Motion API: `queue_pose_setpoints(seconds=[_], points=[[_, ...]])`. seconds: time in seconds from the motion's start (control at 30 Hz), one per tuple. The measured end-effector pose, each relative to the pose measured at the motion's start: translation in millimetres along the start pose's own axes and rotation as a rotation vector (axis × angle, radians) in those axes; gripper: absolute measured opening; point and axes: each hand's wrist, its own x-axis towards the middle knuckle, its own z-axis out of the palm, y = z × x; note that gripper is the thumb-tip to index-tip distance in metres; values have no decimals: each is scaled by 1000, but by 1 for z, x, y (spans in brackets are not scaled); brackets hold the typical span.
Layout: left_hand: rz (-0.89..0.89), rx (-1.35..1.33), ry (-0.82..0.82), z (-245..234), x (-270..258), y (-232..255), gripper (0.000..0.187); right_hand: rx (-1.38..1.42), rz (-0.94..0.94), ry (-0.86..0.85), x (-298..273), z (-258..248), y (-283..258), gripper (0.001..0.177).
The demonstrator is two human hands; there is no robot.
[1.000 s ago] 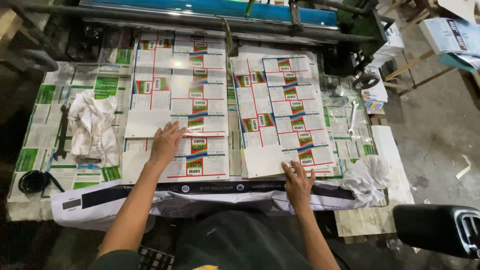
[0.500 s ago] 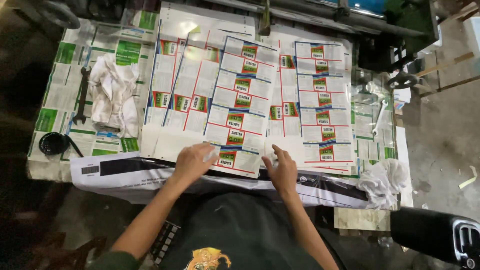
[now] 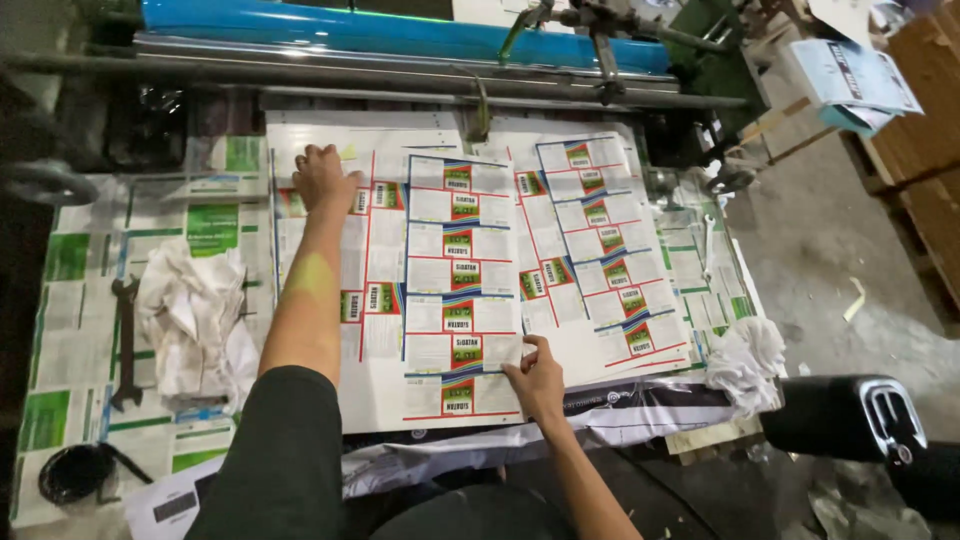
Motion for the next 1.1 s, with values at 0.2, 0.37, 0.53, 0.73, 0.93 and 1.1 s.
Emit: queue_pose_setpoints(seconds=[0.2, 0.37, 0.53, 0.73, 0.93, 1.1], points=[[253, 137, 42, 71, 41, -46, 32, 105, -32, -36, -1, 1, 3, 59], [550, 438, 75, 84, 44, -57, 17, 174, -36, -47, -6, 2, 8, 60], [497, 425, 112, 79, 45, -47, 14, 163, -85, -19, -12, 0, 4, 60], [-181, -458, -10, 60, 54, -42, 16, 196, -40, -32, -21, 1, 18, 41], [-559, -1413, -444, 111, 77, -92, 27, 147, 16, -113, -28, -9, 31, 24], [-837, -1656, -630, 134, 88, -113, 27, 322, 105, -213, -27, -18, 42, 21]])
